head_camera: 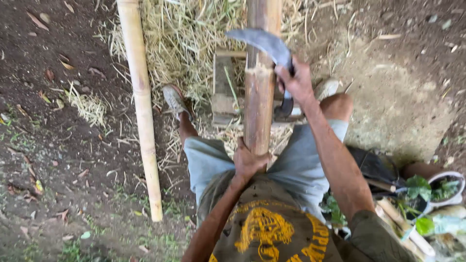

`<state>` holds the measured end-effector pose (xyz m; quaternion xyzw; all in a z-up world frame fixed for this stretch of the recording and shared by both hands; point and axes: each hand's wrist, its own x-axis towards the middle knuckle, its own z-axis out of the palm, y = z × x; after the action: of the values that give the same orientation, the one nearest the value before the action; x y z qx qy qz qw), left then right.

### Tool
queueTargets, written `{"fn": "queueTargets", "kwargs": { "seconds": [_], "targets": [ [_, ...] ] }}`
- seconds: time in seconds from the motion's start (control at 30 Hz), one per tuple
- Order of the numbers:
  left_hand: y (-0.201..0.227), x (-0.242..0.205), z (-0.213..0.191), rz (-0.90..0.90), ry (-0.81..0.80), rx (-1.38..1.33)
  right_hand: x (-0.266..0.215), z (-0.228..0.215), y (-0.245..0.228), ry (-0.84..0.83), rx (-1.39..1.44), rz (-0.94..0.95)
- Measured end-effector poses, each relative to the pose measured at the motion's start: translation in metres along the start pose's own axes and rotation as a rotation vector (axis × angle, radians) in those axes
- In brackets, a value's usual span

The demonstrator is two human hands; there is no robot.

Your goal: Scraping the outer surface of a bamboo pole with a billhook knife.

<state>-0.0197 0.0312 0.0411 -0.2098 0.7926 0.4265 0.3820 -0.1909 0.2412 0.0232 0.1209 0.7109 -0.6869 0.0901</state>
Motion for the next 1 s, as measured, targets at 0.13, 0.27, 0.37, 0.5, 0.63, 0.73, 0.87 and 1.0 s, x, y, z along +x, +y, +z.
{"fn": "queueTargets", "kwargs": {
  "seconds": [0.13,0.27,0.37,0.5,0.63,0.73,0.87,1.0],
  "targets": [
    [-0.009,0.014,-0.008,0.099,0.004,-0.021,0.003,0.007,0.004,0.032,-0.015,0.035],
    [-0.028,0.030,-0.017,0.320,-0.153,-0.288,-0.006,0.019,-0.015,0.095,-0.063,-0.005],
    [-0.024,0.033,-0.026,0.309,-0.360,-0.573,-0.010,0.027,-0.015,0.132,-0.271,-0.084],
    [-0.034,0.039,-0.026,0.301,-0.439,-0.697,-0.015,0.035,-0.011,0.179,-0.521,-0.067],
    [-0.043,0.049,-0.020,0.320,-0.425,-0.700,-0.010,0.034,-0.011,0.182,-0.518,-0.091],
    [-0.038,0.041,-0.021,0.302,-0.433,-0.707,-0.012,0.028,-0.011,0.157,-0.589,-0.107],
    [-0.023,0.035,-0.027,0.271,-0.397,-0.696,0.001,0.016,-0.006,0.085,-0.617,-0.102],
    [-0.042,0.029,-0.020,0.342,-0.291,-0.598,-0.008,0.020,-0.019,0.186,-0.706,-0.068]
  ]
}}
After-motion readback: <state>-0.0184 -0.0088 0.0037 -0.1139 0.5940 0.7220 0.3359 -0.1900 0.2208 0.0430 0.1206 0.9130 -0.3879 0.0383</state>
